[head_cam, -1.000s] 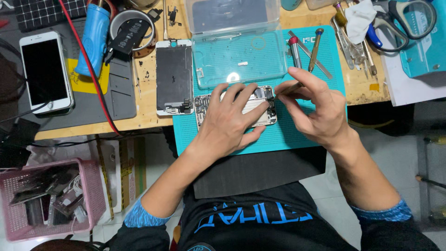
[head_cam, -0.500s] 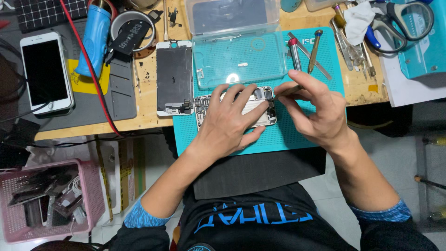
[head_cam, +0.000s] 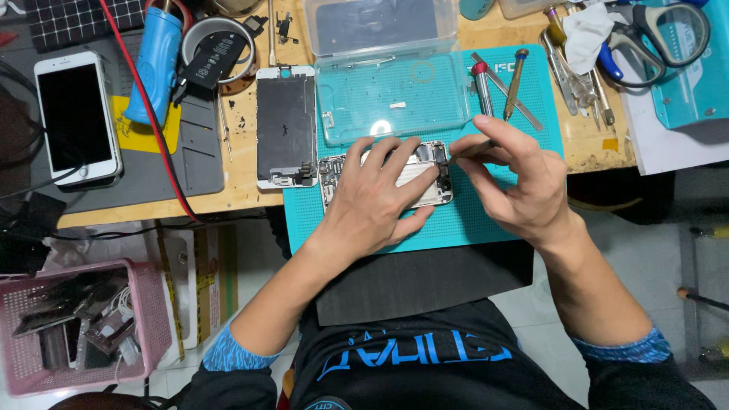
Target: The person disassembles a smartphone at a repair bench. They hold the opened phone chassis and use a screwdriver to remove screws from its frame, set the removed screws aside on the mat, and reposition the phone body to work on different edges.
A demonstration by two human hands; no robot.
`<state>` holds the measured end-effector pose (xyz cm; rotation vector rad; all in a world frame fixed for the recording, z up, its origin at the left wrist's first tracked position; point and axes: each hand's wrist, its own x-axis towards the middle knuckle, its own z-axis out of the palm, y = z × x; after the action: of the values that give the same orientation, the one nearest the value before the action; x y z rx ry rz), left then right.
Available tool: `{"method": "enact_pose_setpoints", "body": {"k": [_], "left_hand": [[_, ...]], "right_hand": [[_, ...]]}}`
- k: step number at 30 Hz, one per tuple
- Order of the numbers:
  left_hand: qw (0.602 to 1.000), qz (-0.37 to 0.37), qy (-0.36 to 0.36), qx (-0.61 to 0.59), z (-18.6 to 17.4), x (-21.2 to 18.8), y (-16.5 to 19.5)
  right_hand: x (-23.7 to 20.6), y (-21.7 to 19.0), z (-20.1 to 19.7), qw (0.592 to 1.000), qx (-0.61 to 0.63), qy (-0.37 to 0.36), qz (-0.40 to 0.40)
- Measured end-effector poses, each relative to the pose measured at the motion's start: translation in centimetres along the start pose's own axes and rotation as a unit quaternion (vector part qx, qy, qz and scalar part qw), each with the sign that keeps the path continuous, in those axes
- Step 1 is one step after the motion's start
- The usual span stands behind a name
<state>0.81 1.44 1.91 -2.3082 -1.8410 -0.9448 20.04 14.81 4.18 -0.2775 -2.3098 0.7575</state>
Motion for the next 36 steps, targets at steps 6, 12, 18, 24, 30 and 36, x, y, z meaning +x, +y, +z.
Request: {"method": "enact_pose_setpoints", "body": {"k": [6,12,18,24,30,36], "left_hand": [[1.000,-0.001,-0.003,0.002,0.00,0.02,0.02],[1.000,-0.002,-0.001,0.001,0.05,-0.01,0.01],[1.000,-0.001,0.001,-0.003,0.09,-0.04,-0.02],[1.000,-0.001,0.003,-0.001,0.08,-0.06,0.00],[1.000,0.000,0.005,0.000,0.13,-0.01,-0.01],[1.000,0.000,0.006,0.000,0.13,-0.03,-0.01]], "right_hand": [[-0.13,0.17,0.01,1.000,-0.006,-0.005,0.002],[-0.18,0.24,0.14,1.000,-0.008,-0.001,0.005],[-0.14,0.17,0.18,1.000,-0.005,-0.003,0.006],[-0.09,0.05,0.24,1.000,-0.015,0.000,0.002],[-0.15,0.09,0.22,1.000,0.005,0.005,0.006],[-0.24,0.14,0.34,1.000,0.003,0.002,0.009]]}}
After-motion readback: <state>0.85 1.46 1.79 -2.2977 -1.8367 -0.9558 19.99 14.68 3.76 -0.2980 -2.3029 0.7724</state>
